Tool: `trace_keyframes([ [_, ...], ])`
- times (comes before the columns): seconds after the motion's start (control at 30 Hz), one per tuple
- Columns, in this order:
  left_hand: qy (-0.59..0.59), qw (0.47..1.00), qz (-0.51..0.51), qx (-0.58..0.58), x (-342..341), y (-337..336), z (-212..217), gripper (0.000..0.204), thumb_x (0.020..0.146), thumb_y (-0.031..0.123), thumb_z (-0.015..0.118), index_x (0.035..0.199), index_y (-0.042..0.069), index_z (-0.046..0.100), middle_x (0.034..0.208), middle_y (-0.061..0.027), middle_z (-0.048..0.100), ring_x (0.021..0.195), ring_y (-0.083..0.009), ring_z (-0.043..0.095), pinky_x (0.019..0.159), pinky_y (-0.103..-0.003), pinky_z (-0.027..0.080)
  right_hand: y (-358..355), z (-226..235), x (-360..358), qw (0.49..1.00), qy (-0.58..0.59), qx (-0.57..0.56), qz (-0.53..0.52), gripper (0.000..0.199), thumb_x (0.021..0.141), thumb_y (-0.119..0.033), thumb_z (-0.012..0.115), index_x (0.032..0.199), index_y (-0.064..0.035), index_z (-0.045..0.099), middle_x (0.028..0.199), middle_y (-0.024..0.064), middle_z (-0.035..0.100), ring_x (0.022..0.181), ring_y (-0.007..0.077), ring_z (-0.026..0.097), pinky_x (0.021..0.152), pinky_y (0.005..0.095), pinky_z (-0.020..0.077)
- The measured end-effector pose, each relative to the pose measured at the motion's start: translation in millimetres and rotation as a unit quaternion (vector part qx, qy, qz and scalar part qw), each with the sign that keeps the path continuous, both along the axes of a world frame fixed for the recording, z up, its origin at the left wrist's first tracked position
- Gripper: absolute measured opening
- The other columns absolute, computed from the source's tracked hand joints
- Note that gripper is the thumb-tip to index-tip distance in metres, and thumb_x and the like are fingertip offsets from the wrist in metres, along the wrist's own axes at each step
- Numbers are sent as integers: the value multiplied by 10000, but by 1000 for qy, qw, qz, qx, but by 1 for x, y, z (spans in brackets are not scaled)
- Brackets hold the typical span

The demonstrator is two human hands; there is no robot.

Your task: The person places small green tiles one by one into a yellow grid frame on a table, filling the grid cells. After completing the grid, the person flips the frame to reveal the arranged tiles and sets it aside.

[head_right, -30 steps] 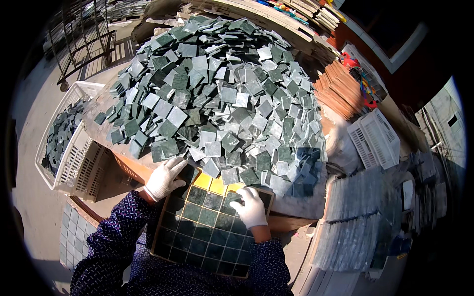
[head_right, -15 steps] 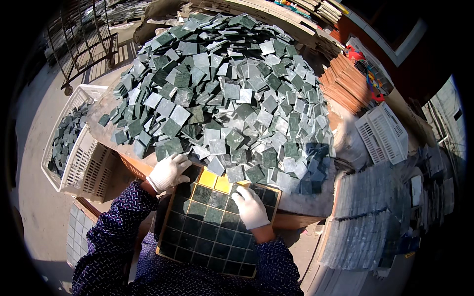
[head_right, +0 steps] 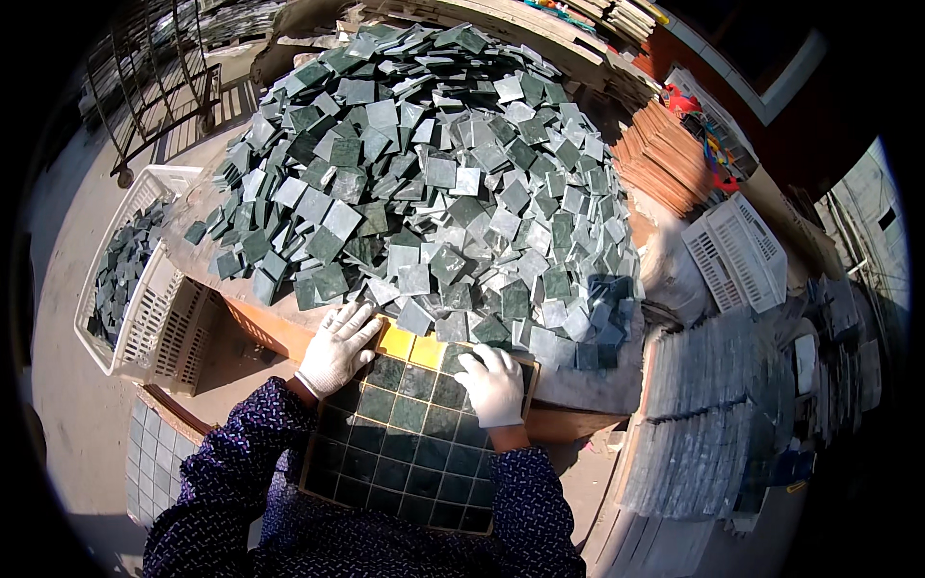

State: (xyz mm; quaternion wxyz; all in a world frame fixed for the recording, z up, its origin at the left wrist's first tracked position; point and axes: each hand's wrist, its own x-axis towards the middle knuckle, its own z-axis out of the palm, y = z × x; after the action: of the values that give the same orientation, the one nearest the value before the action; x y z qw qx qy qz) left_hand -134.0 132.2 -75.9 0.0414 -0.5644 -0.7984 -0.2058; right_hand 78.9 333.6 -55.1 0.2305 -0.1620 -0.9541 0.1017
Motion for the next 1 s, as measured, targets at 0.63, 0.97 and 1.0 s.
trace_keyframes([
  [0.63,-257,952,52,159,-49,105,43,407,849,105,603,1250,114,533,818,-185,662,745,-379,637,661,-455,498,68,-7,-67,961,172,-171,-130,252,889,-213,628,1089,-61,612,917,188,670,837,347,656,728,396,521],
  [0.97,-141,981,4,133,-17,75,38,314,770,137,694,1064,68,606,976,-159,591,896,-365,605,800,-432,492,22,20,-61,932,-6,-360,40,306,844,-146,660,1136,-68,609,1131,162,646,976,332,652,842,376,512],
  [1.0,-181,977,12,114,-23,74,36,276,774,132,687,1030,56,619,960,-160,597,896,-362,606,799,-425,492,19,16,-65,944,-5,-323,64,287,841,-143,656,1116,-71,619,1114,159,647,975,337,644,846,378,509],
])
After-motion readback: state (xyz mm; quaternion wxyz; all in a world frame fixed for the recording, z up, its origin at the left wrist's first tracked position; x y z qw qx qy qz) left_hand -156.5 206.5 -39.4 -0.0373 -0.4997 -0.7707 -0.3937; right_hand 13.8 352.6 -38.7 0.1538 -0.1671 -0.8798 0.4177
